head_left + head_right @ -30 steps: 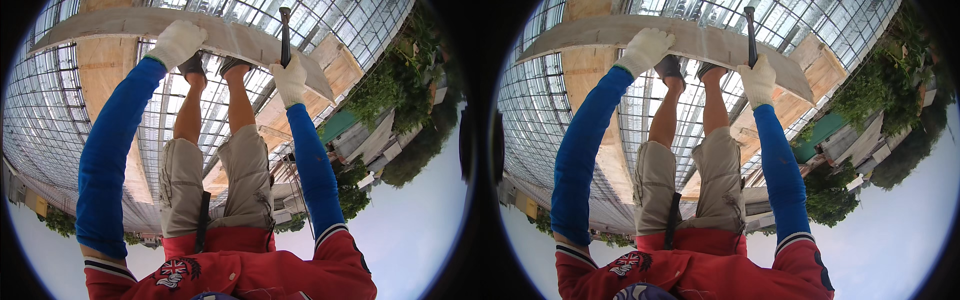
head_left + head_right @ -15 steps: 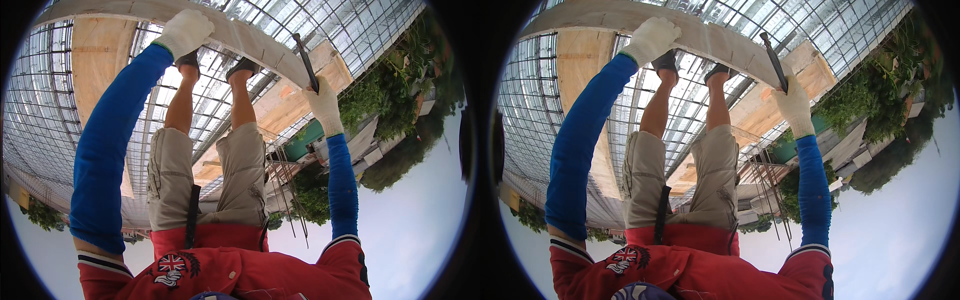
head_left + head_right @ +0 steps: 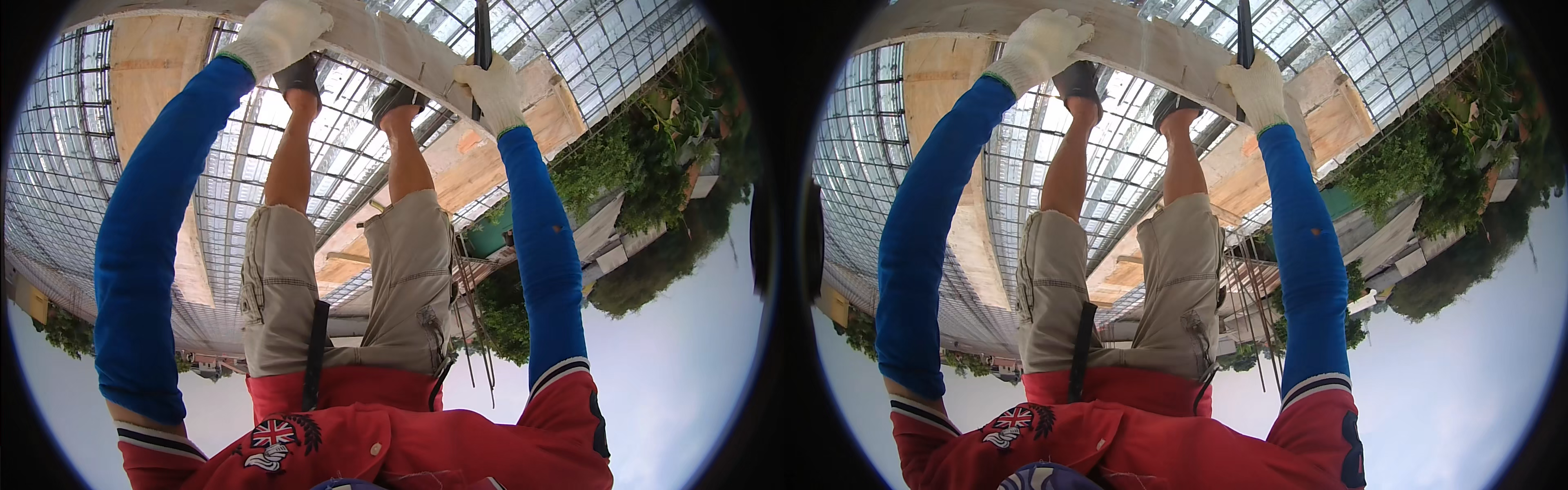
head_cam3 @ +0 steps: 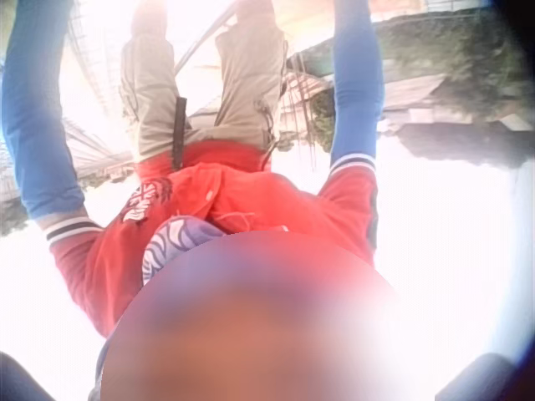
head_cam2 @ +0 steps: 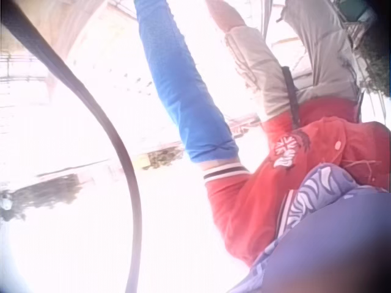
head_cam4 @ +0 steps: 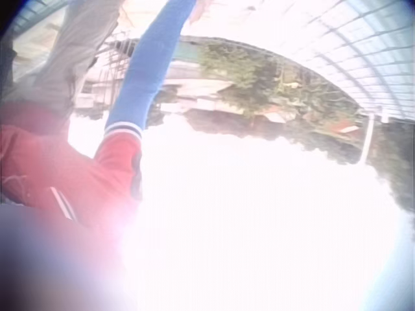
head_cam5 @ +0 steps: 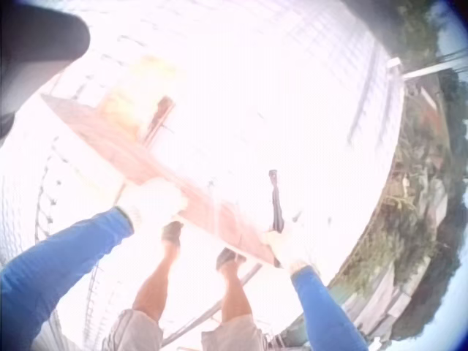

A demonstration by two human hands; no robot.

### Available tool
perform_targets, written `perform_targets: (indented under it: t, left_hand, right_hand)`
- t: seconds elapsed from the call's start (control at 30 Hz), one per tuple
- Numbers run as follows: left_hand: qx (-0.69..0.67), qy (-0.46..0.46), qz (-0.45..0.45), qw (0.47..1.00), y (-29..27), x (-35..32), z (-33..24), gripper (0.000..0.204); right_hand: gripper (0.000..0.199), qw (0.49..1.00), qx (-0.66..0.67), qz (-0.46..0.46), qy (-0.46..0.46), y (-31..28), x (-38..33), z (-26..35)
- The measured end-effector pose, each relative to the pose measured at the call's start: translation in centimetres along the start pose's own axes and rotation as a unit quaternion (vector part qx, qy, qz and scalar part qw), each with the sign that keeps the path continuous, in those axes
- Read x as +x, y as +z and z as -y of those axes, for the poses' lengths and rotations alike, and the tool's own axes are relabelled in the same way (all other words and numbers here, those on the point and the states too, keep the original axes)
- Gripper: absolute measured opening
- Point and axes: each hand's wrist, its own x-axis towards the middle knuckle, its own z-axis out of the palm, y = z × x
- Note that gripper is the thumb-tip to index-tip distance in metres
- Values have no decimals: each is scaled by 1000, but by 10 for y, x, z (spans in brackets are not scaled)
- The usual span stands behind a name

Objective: The person uses a crowbar to pry and remove wooden planks from a metal scaffolding structure. They repeatedly insert the tool under the planks, lever them loose, and then lift and move the planks aside.

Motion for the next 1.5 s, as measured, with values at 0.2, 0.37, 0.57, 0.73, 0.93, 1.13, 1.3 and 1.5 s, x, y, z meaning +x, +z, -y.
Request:
perform_targets:
  t: [0.2, 0.37, 0.57, 0.73, 0.93, 1.13, 1.3, 1.5]
  left_hand:
    - [40, 117, -167, 978, 24, 15, 21, 20]
    - [32, 139, -243, 959, 35, 9, 28, 20]
    - [68, 86, -152, 982, 32, 13, 17, 21]
    - [-135, 102, -250, 953, 11, 22, 26, 19]
    - [-14, 79, -308, 948, 26, 24, 22, 29]
    - [-103, -137, -413, 894, 6, -27, -80, 64]
    - [-656, -454, -239, 554, 25, -28, -134, 65]
    - [-905, -310, -94, 275, 89, 1, -168, 46]
  right_hand:
    - [24, 995, 89, 28, -30, -7, 2, -18]
    - [25, 989, -39, 81, -121, -19, 8, -10]
    - [29, 988, -43, 109, -103, -18, 49, -24]
    - [26, 990, -40, 45, -129, -20, 57, -27]
    - [23, 974, -142, 25, -172, -20, 59, -10]
    - [31, 988, -81, 56, -119, -23, 47, -13]
    - [30, 992, -56, 63, -91, -17, 35, -18]
    - [31, 986, -138, 81, -57, 1, 1, 0]
